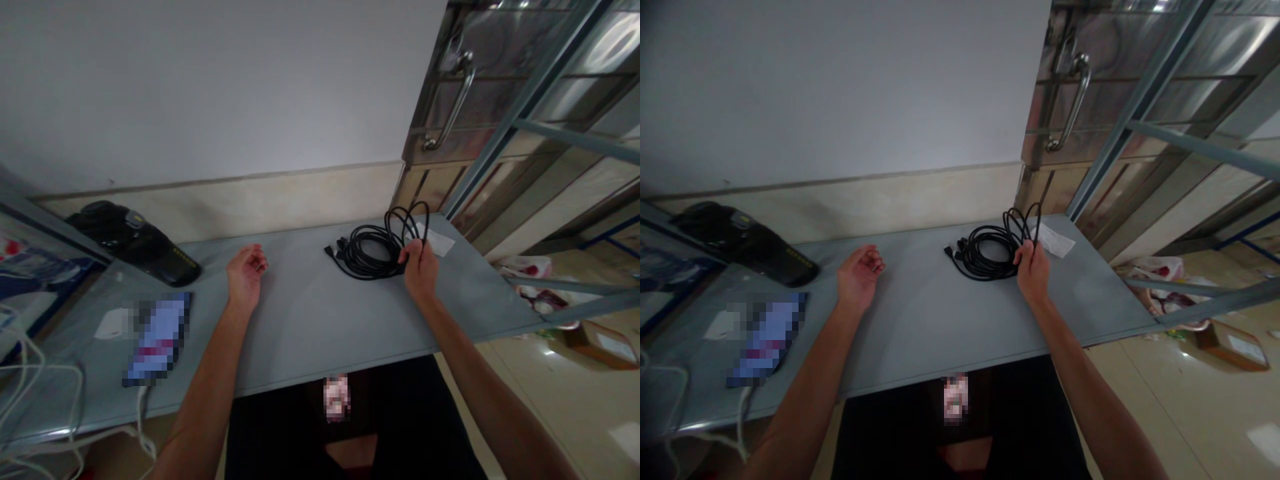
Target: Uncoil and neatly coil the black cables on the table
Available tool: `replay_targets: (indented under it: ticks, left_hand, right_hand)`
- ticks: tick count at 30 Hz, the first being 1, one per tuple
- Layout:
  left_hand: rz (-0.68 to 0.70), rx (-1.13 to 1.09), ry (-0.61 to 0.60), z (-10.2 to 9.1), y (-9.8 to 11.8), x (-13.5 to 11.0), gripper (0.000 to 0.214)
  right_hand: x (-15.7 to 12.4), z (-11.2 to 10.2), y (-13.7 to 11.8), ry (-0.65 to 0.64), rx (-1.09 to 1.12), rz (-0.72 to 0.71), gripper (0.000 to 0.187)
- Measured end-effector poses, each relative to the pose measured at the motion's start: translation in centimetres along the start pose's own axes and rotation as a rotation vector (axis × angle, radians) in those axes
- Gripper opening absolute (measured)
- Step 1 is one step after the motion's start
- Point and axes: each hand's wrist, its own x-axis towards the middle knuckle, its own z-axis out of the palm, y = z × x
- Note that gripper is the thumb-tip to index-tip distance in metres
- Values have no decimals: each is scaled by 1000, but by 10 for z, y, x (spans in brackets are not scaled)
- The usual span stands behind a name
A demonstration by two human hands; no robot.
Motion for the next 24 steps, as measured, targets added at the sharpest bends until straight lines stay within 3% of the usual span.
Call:
replay_targets:
  ticks: [6,11,19,21,24]
  left_hand:
    - [10,16,-25,1,0,-1,17]
    - [15,24,-52,1,0,-2,19]
    - [118,121,-145,14,-1,-15,35]
    - [139,212,-244,22,0,-34,46]
    - [99,351,-437,38,-1,-83,57]
  right_hand:
    - [9,-2,-2,299,331,122,59]
    - [10,-9,-15,369,485,49,55]
    - [4,-35,-95,412,565,-145,50]
    - [3,-41,-120,407,602,-185,48]
    - [-5,-45,-154,364,673,-195,48]
